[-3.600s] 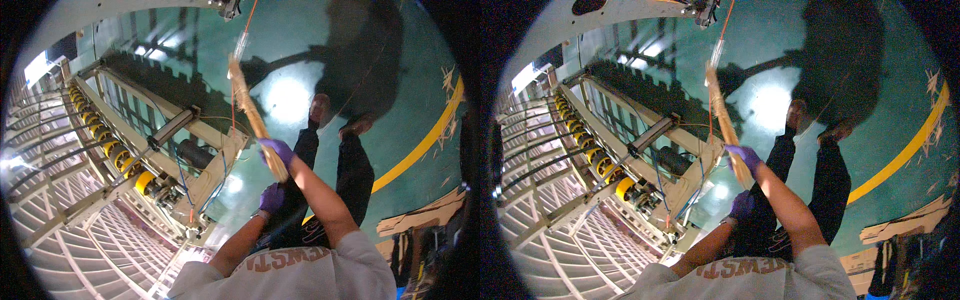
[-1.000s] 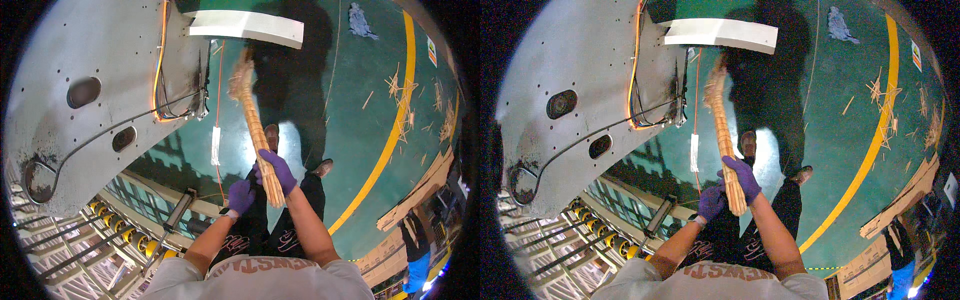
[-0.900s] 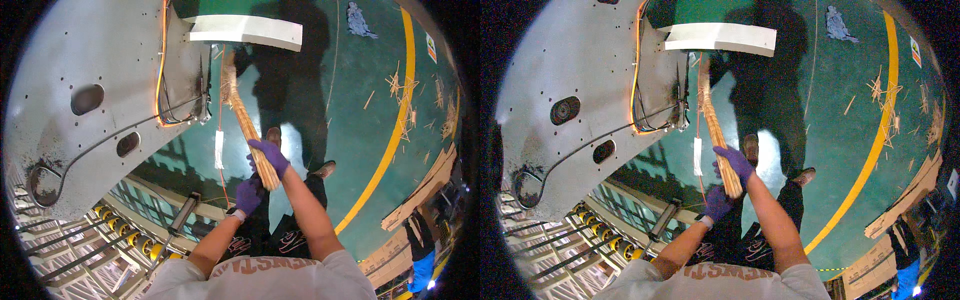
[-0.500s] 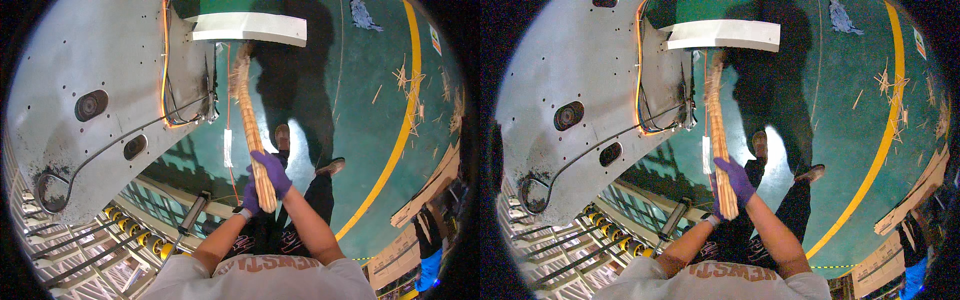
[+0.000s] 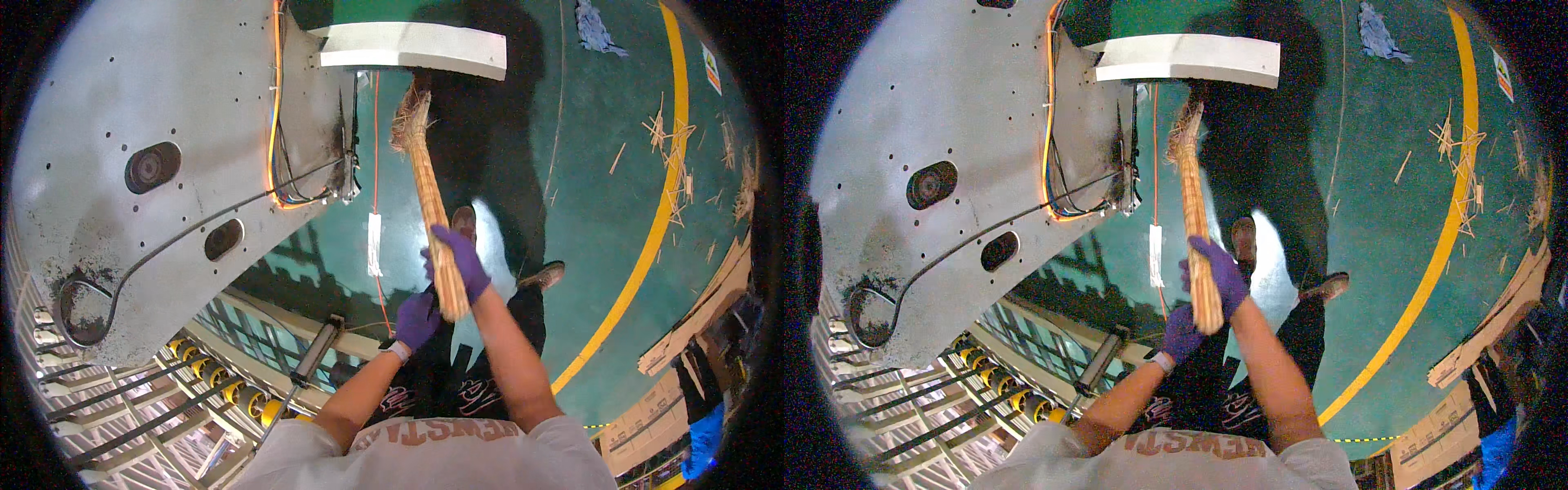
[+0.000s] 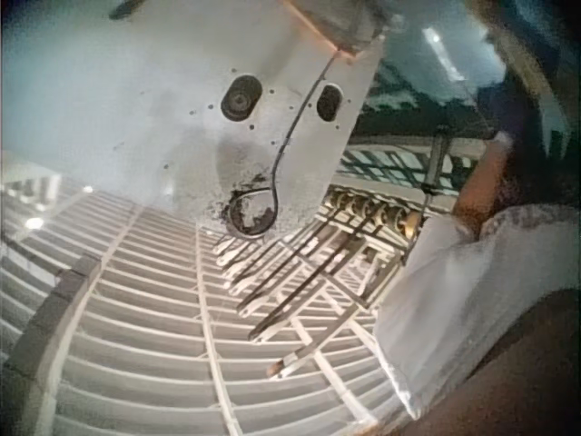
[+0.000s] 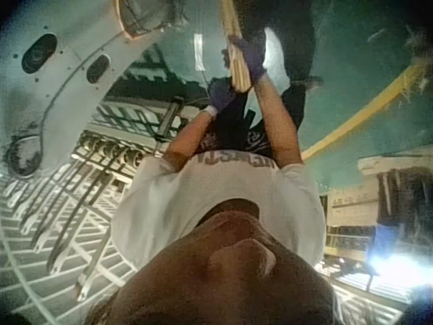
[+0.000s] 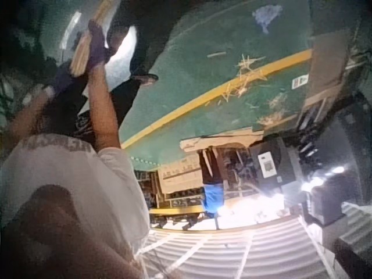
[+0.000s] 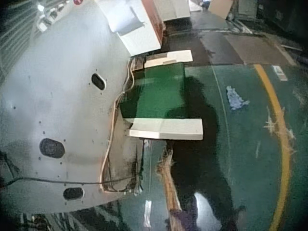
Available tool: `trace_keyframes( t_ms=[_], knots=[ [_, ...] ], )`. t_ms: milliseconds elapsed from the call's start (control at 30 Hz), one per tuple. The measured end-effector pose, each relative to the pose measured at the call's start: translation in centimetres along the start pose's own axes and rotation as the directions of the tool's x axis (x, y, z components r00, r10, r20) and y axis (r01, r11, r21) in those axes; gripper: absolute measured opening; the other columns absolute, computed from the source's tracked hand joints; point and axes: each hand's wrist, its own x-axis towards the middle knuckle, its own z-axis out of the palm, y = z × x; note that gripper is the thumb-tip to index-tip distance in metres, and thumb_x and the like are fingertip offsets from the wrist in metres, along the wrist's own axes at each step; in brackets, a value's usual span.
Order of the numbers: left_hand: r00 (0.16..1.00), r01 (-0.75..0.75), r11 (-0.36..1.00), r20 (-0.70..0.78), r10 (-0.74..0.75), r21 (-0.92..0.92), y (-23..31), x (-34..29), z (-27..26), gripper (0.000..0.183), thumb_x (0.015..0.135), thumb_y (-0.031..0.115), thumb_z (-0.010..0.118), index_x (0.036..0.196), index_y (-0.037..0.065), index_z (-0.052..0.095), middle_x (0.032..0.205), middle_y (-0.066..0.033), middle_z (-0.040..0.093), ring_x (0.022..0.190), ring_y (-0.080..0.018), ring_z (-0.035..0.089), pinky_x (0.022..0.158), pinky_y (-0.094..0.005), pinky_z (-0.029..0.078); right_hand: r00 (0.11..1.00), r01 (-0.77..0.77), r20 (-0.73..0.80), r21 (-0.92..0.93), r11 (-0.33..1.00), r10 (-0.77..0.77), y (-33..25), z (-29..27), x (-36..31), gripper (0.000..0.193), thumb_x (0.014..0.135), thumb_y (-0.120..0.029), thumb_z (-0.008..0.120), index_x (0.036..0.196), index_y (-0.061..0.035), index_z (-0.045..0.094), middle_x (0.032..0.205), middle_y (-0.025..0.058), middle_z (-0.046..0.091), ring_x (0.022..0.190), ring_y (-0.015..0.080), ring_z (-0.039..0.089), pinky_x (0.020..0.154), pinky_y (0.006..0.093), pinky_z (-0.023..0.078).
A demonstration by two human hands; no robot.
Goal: The person sweeps scattered wooden sticks and debris on a factory floor using a traditional straw broom. They gather the debris into a pile near a large industrial machine and continue sweeping around the equipment base.
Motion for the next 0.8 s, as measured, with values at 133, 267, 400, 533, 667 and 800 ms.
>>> trace_keyframes(
  t_ms=[133, 267, 400, 533, 667, 800],
  knots=[
    [0.994, 0.099, 0.984, 0.055, -0.092, -0.146, 0.1, -0.5, 1.2, 0.028, 0.076, 0.025, 0.061, 0.093, 0.003, 0.057, 0.084, -0.0176, 0.059, 0.080, -0.0374, 0.057, 0.069, -0.0476, 0.046, 0.997, 0.027, 0.075, -0.106, 0.994, -0.019, 2.4, -1.3, -1.6, 0.049, 0.082, -0.042, 0.065, 0.117, -0.0122, 0.048, 0.076, 0.0107, 0.062, 0.055, 0.0194, 0.060, 0.048, 0.0324, 0.051],
    [0.995, -0.061, 0.981, 0.089, 0.046, 0.182, 0.9, -0.1, 0.4, 0.036, 0.080, 0.030, 0.058, 0.102, 0.001, 0.059, 0.098, -0.0189, 0.062, 0.092, -0.0359, 0.058, 0.081, -0.0452, 0.046, 0.991, -0.034, 0.114, -0.293, 0.956, 0.070, -2.9, -0.3, 3.7, 0.052, 0.077, -0.045, 0.069, 0.103, -0.0032, 0.052, 0.082, 0.0129, 0.061, 0.061, 0.0199, 0.060, 0.054, 0.0323, 0.052],
    [0.998, -0.067, 0.984, 0.007, 0.067, 0.162, 0.4, 0.6, 0.5, 0.041, 0.083, 0.032, 0.058, 0.108, 0.000, 0.057, 0.102, -0.0194, 0.061, 0.097, -0.0345, 0.057, 0.086, -0.0448, 0.044, 0.986, 0.110, 0.129, -0.034, 0.993, -0.105, -7.6, 0.5, 6.2, 0.049, 0.077, -0.043, 0.070, 0.097, -0.0019, 0.053, 0.076, 0.0094, 0.061, 0.059, 0.0173, 0.060, 0.053, 0.0296, 0.051],
    [0.975, 0.189, 0.852, -0.007, -0.221, -0.489, -2.5, -1.5, 2.3, 0.041, 0.083, 0.031, 0.058, 0.110, 0.000, 0.056, 0.102, -0.0189, 0.062, 0.094, -0.0335, 0.059, 0.083, -0.0434, 0.046, 0.981, 0.141, 0.121, 0.090, 0.986, -0.151, 2.1, 1.8, 1.8, 0.043, 0.082, -0.043, 0.064, 0.098, -0.0041, 0.054, 0.072, 0.0089, 0.058, 0.053, 0.0192, 0.057, 0.049, 0.0302, 0.049],
    [0.984, 0.100, 0.989, 0.161, -0.083, -0.106, 0.6, -1.5, 0.5, 0.036, 0.076, 0.031, 0.062, 0.098, 0.003, 0.062, 0.099, -0.0186, 0.063, 0.088, -0.0348, 0.060, 0.075, -0.0430, 0.048, 0.994, -0.047, 0.103, -0.004, 0.999, 0.047, 2.6, -0.8, -1.2, 0.043, 0.082, -0.043, 0.064, 0.105, -0.0086, 0.054, 0.077, 0.0092, 0.060, 0.058, 0.0183, 0.059, 0.051, 0.0309, 0.050],
    [0.985, 0.010, 0.974, 0.168, -0.049, 0.225, 1.2, -1.5, 1.7, 0.038, 0.078, 0.034, 0.061, 0.102, 0.003, 0.061, 0.096, -0.0178, 0.062, 0.090, -0.0355, 0.058, 0.078, -0.0463, 0.046, 0.978, -0.058, 0.182, -0.248, 0.967, 0.106, -1.4, -1.5, 5.2, 0.050, 0.076, -0.044, 0.071, 0.104, -0.0073, 0.054, 0.078, 0.0099, 0.061, 0.061, 0.0202, 0.060, 0.054, 0.0326, 0.051]
  ],
)
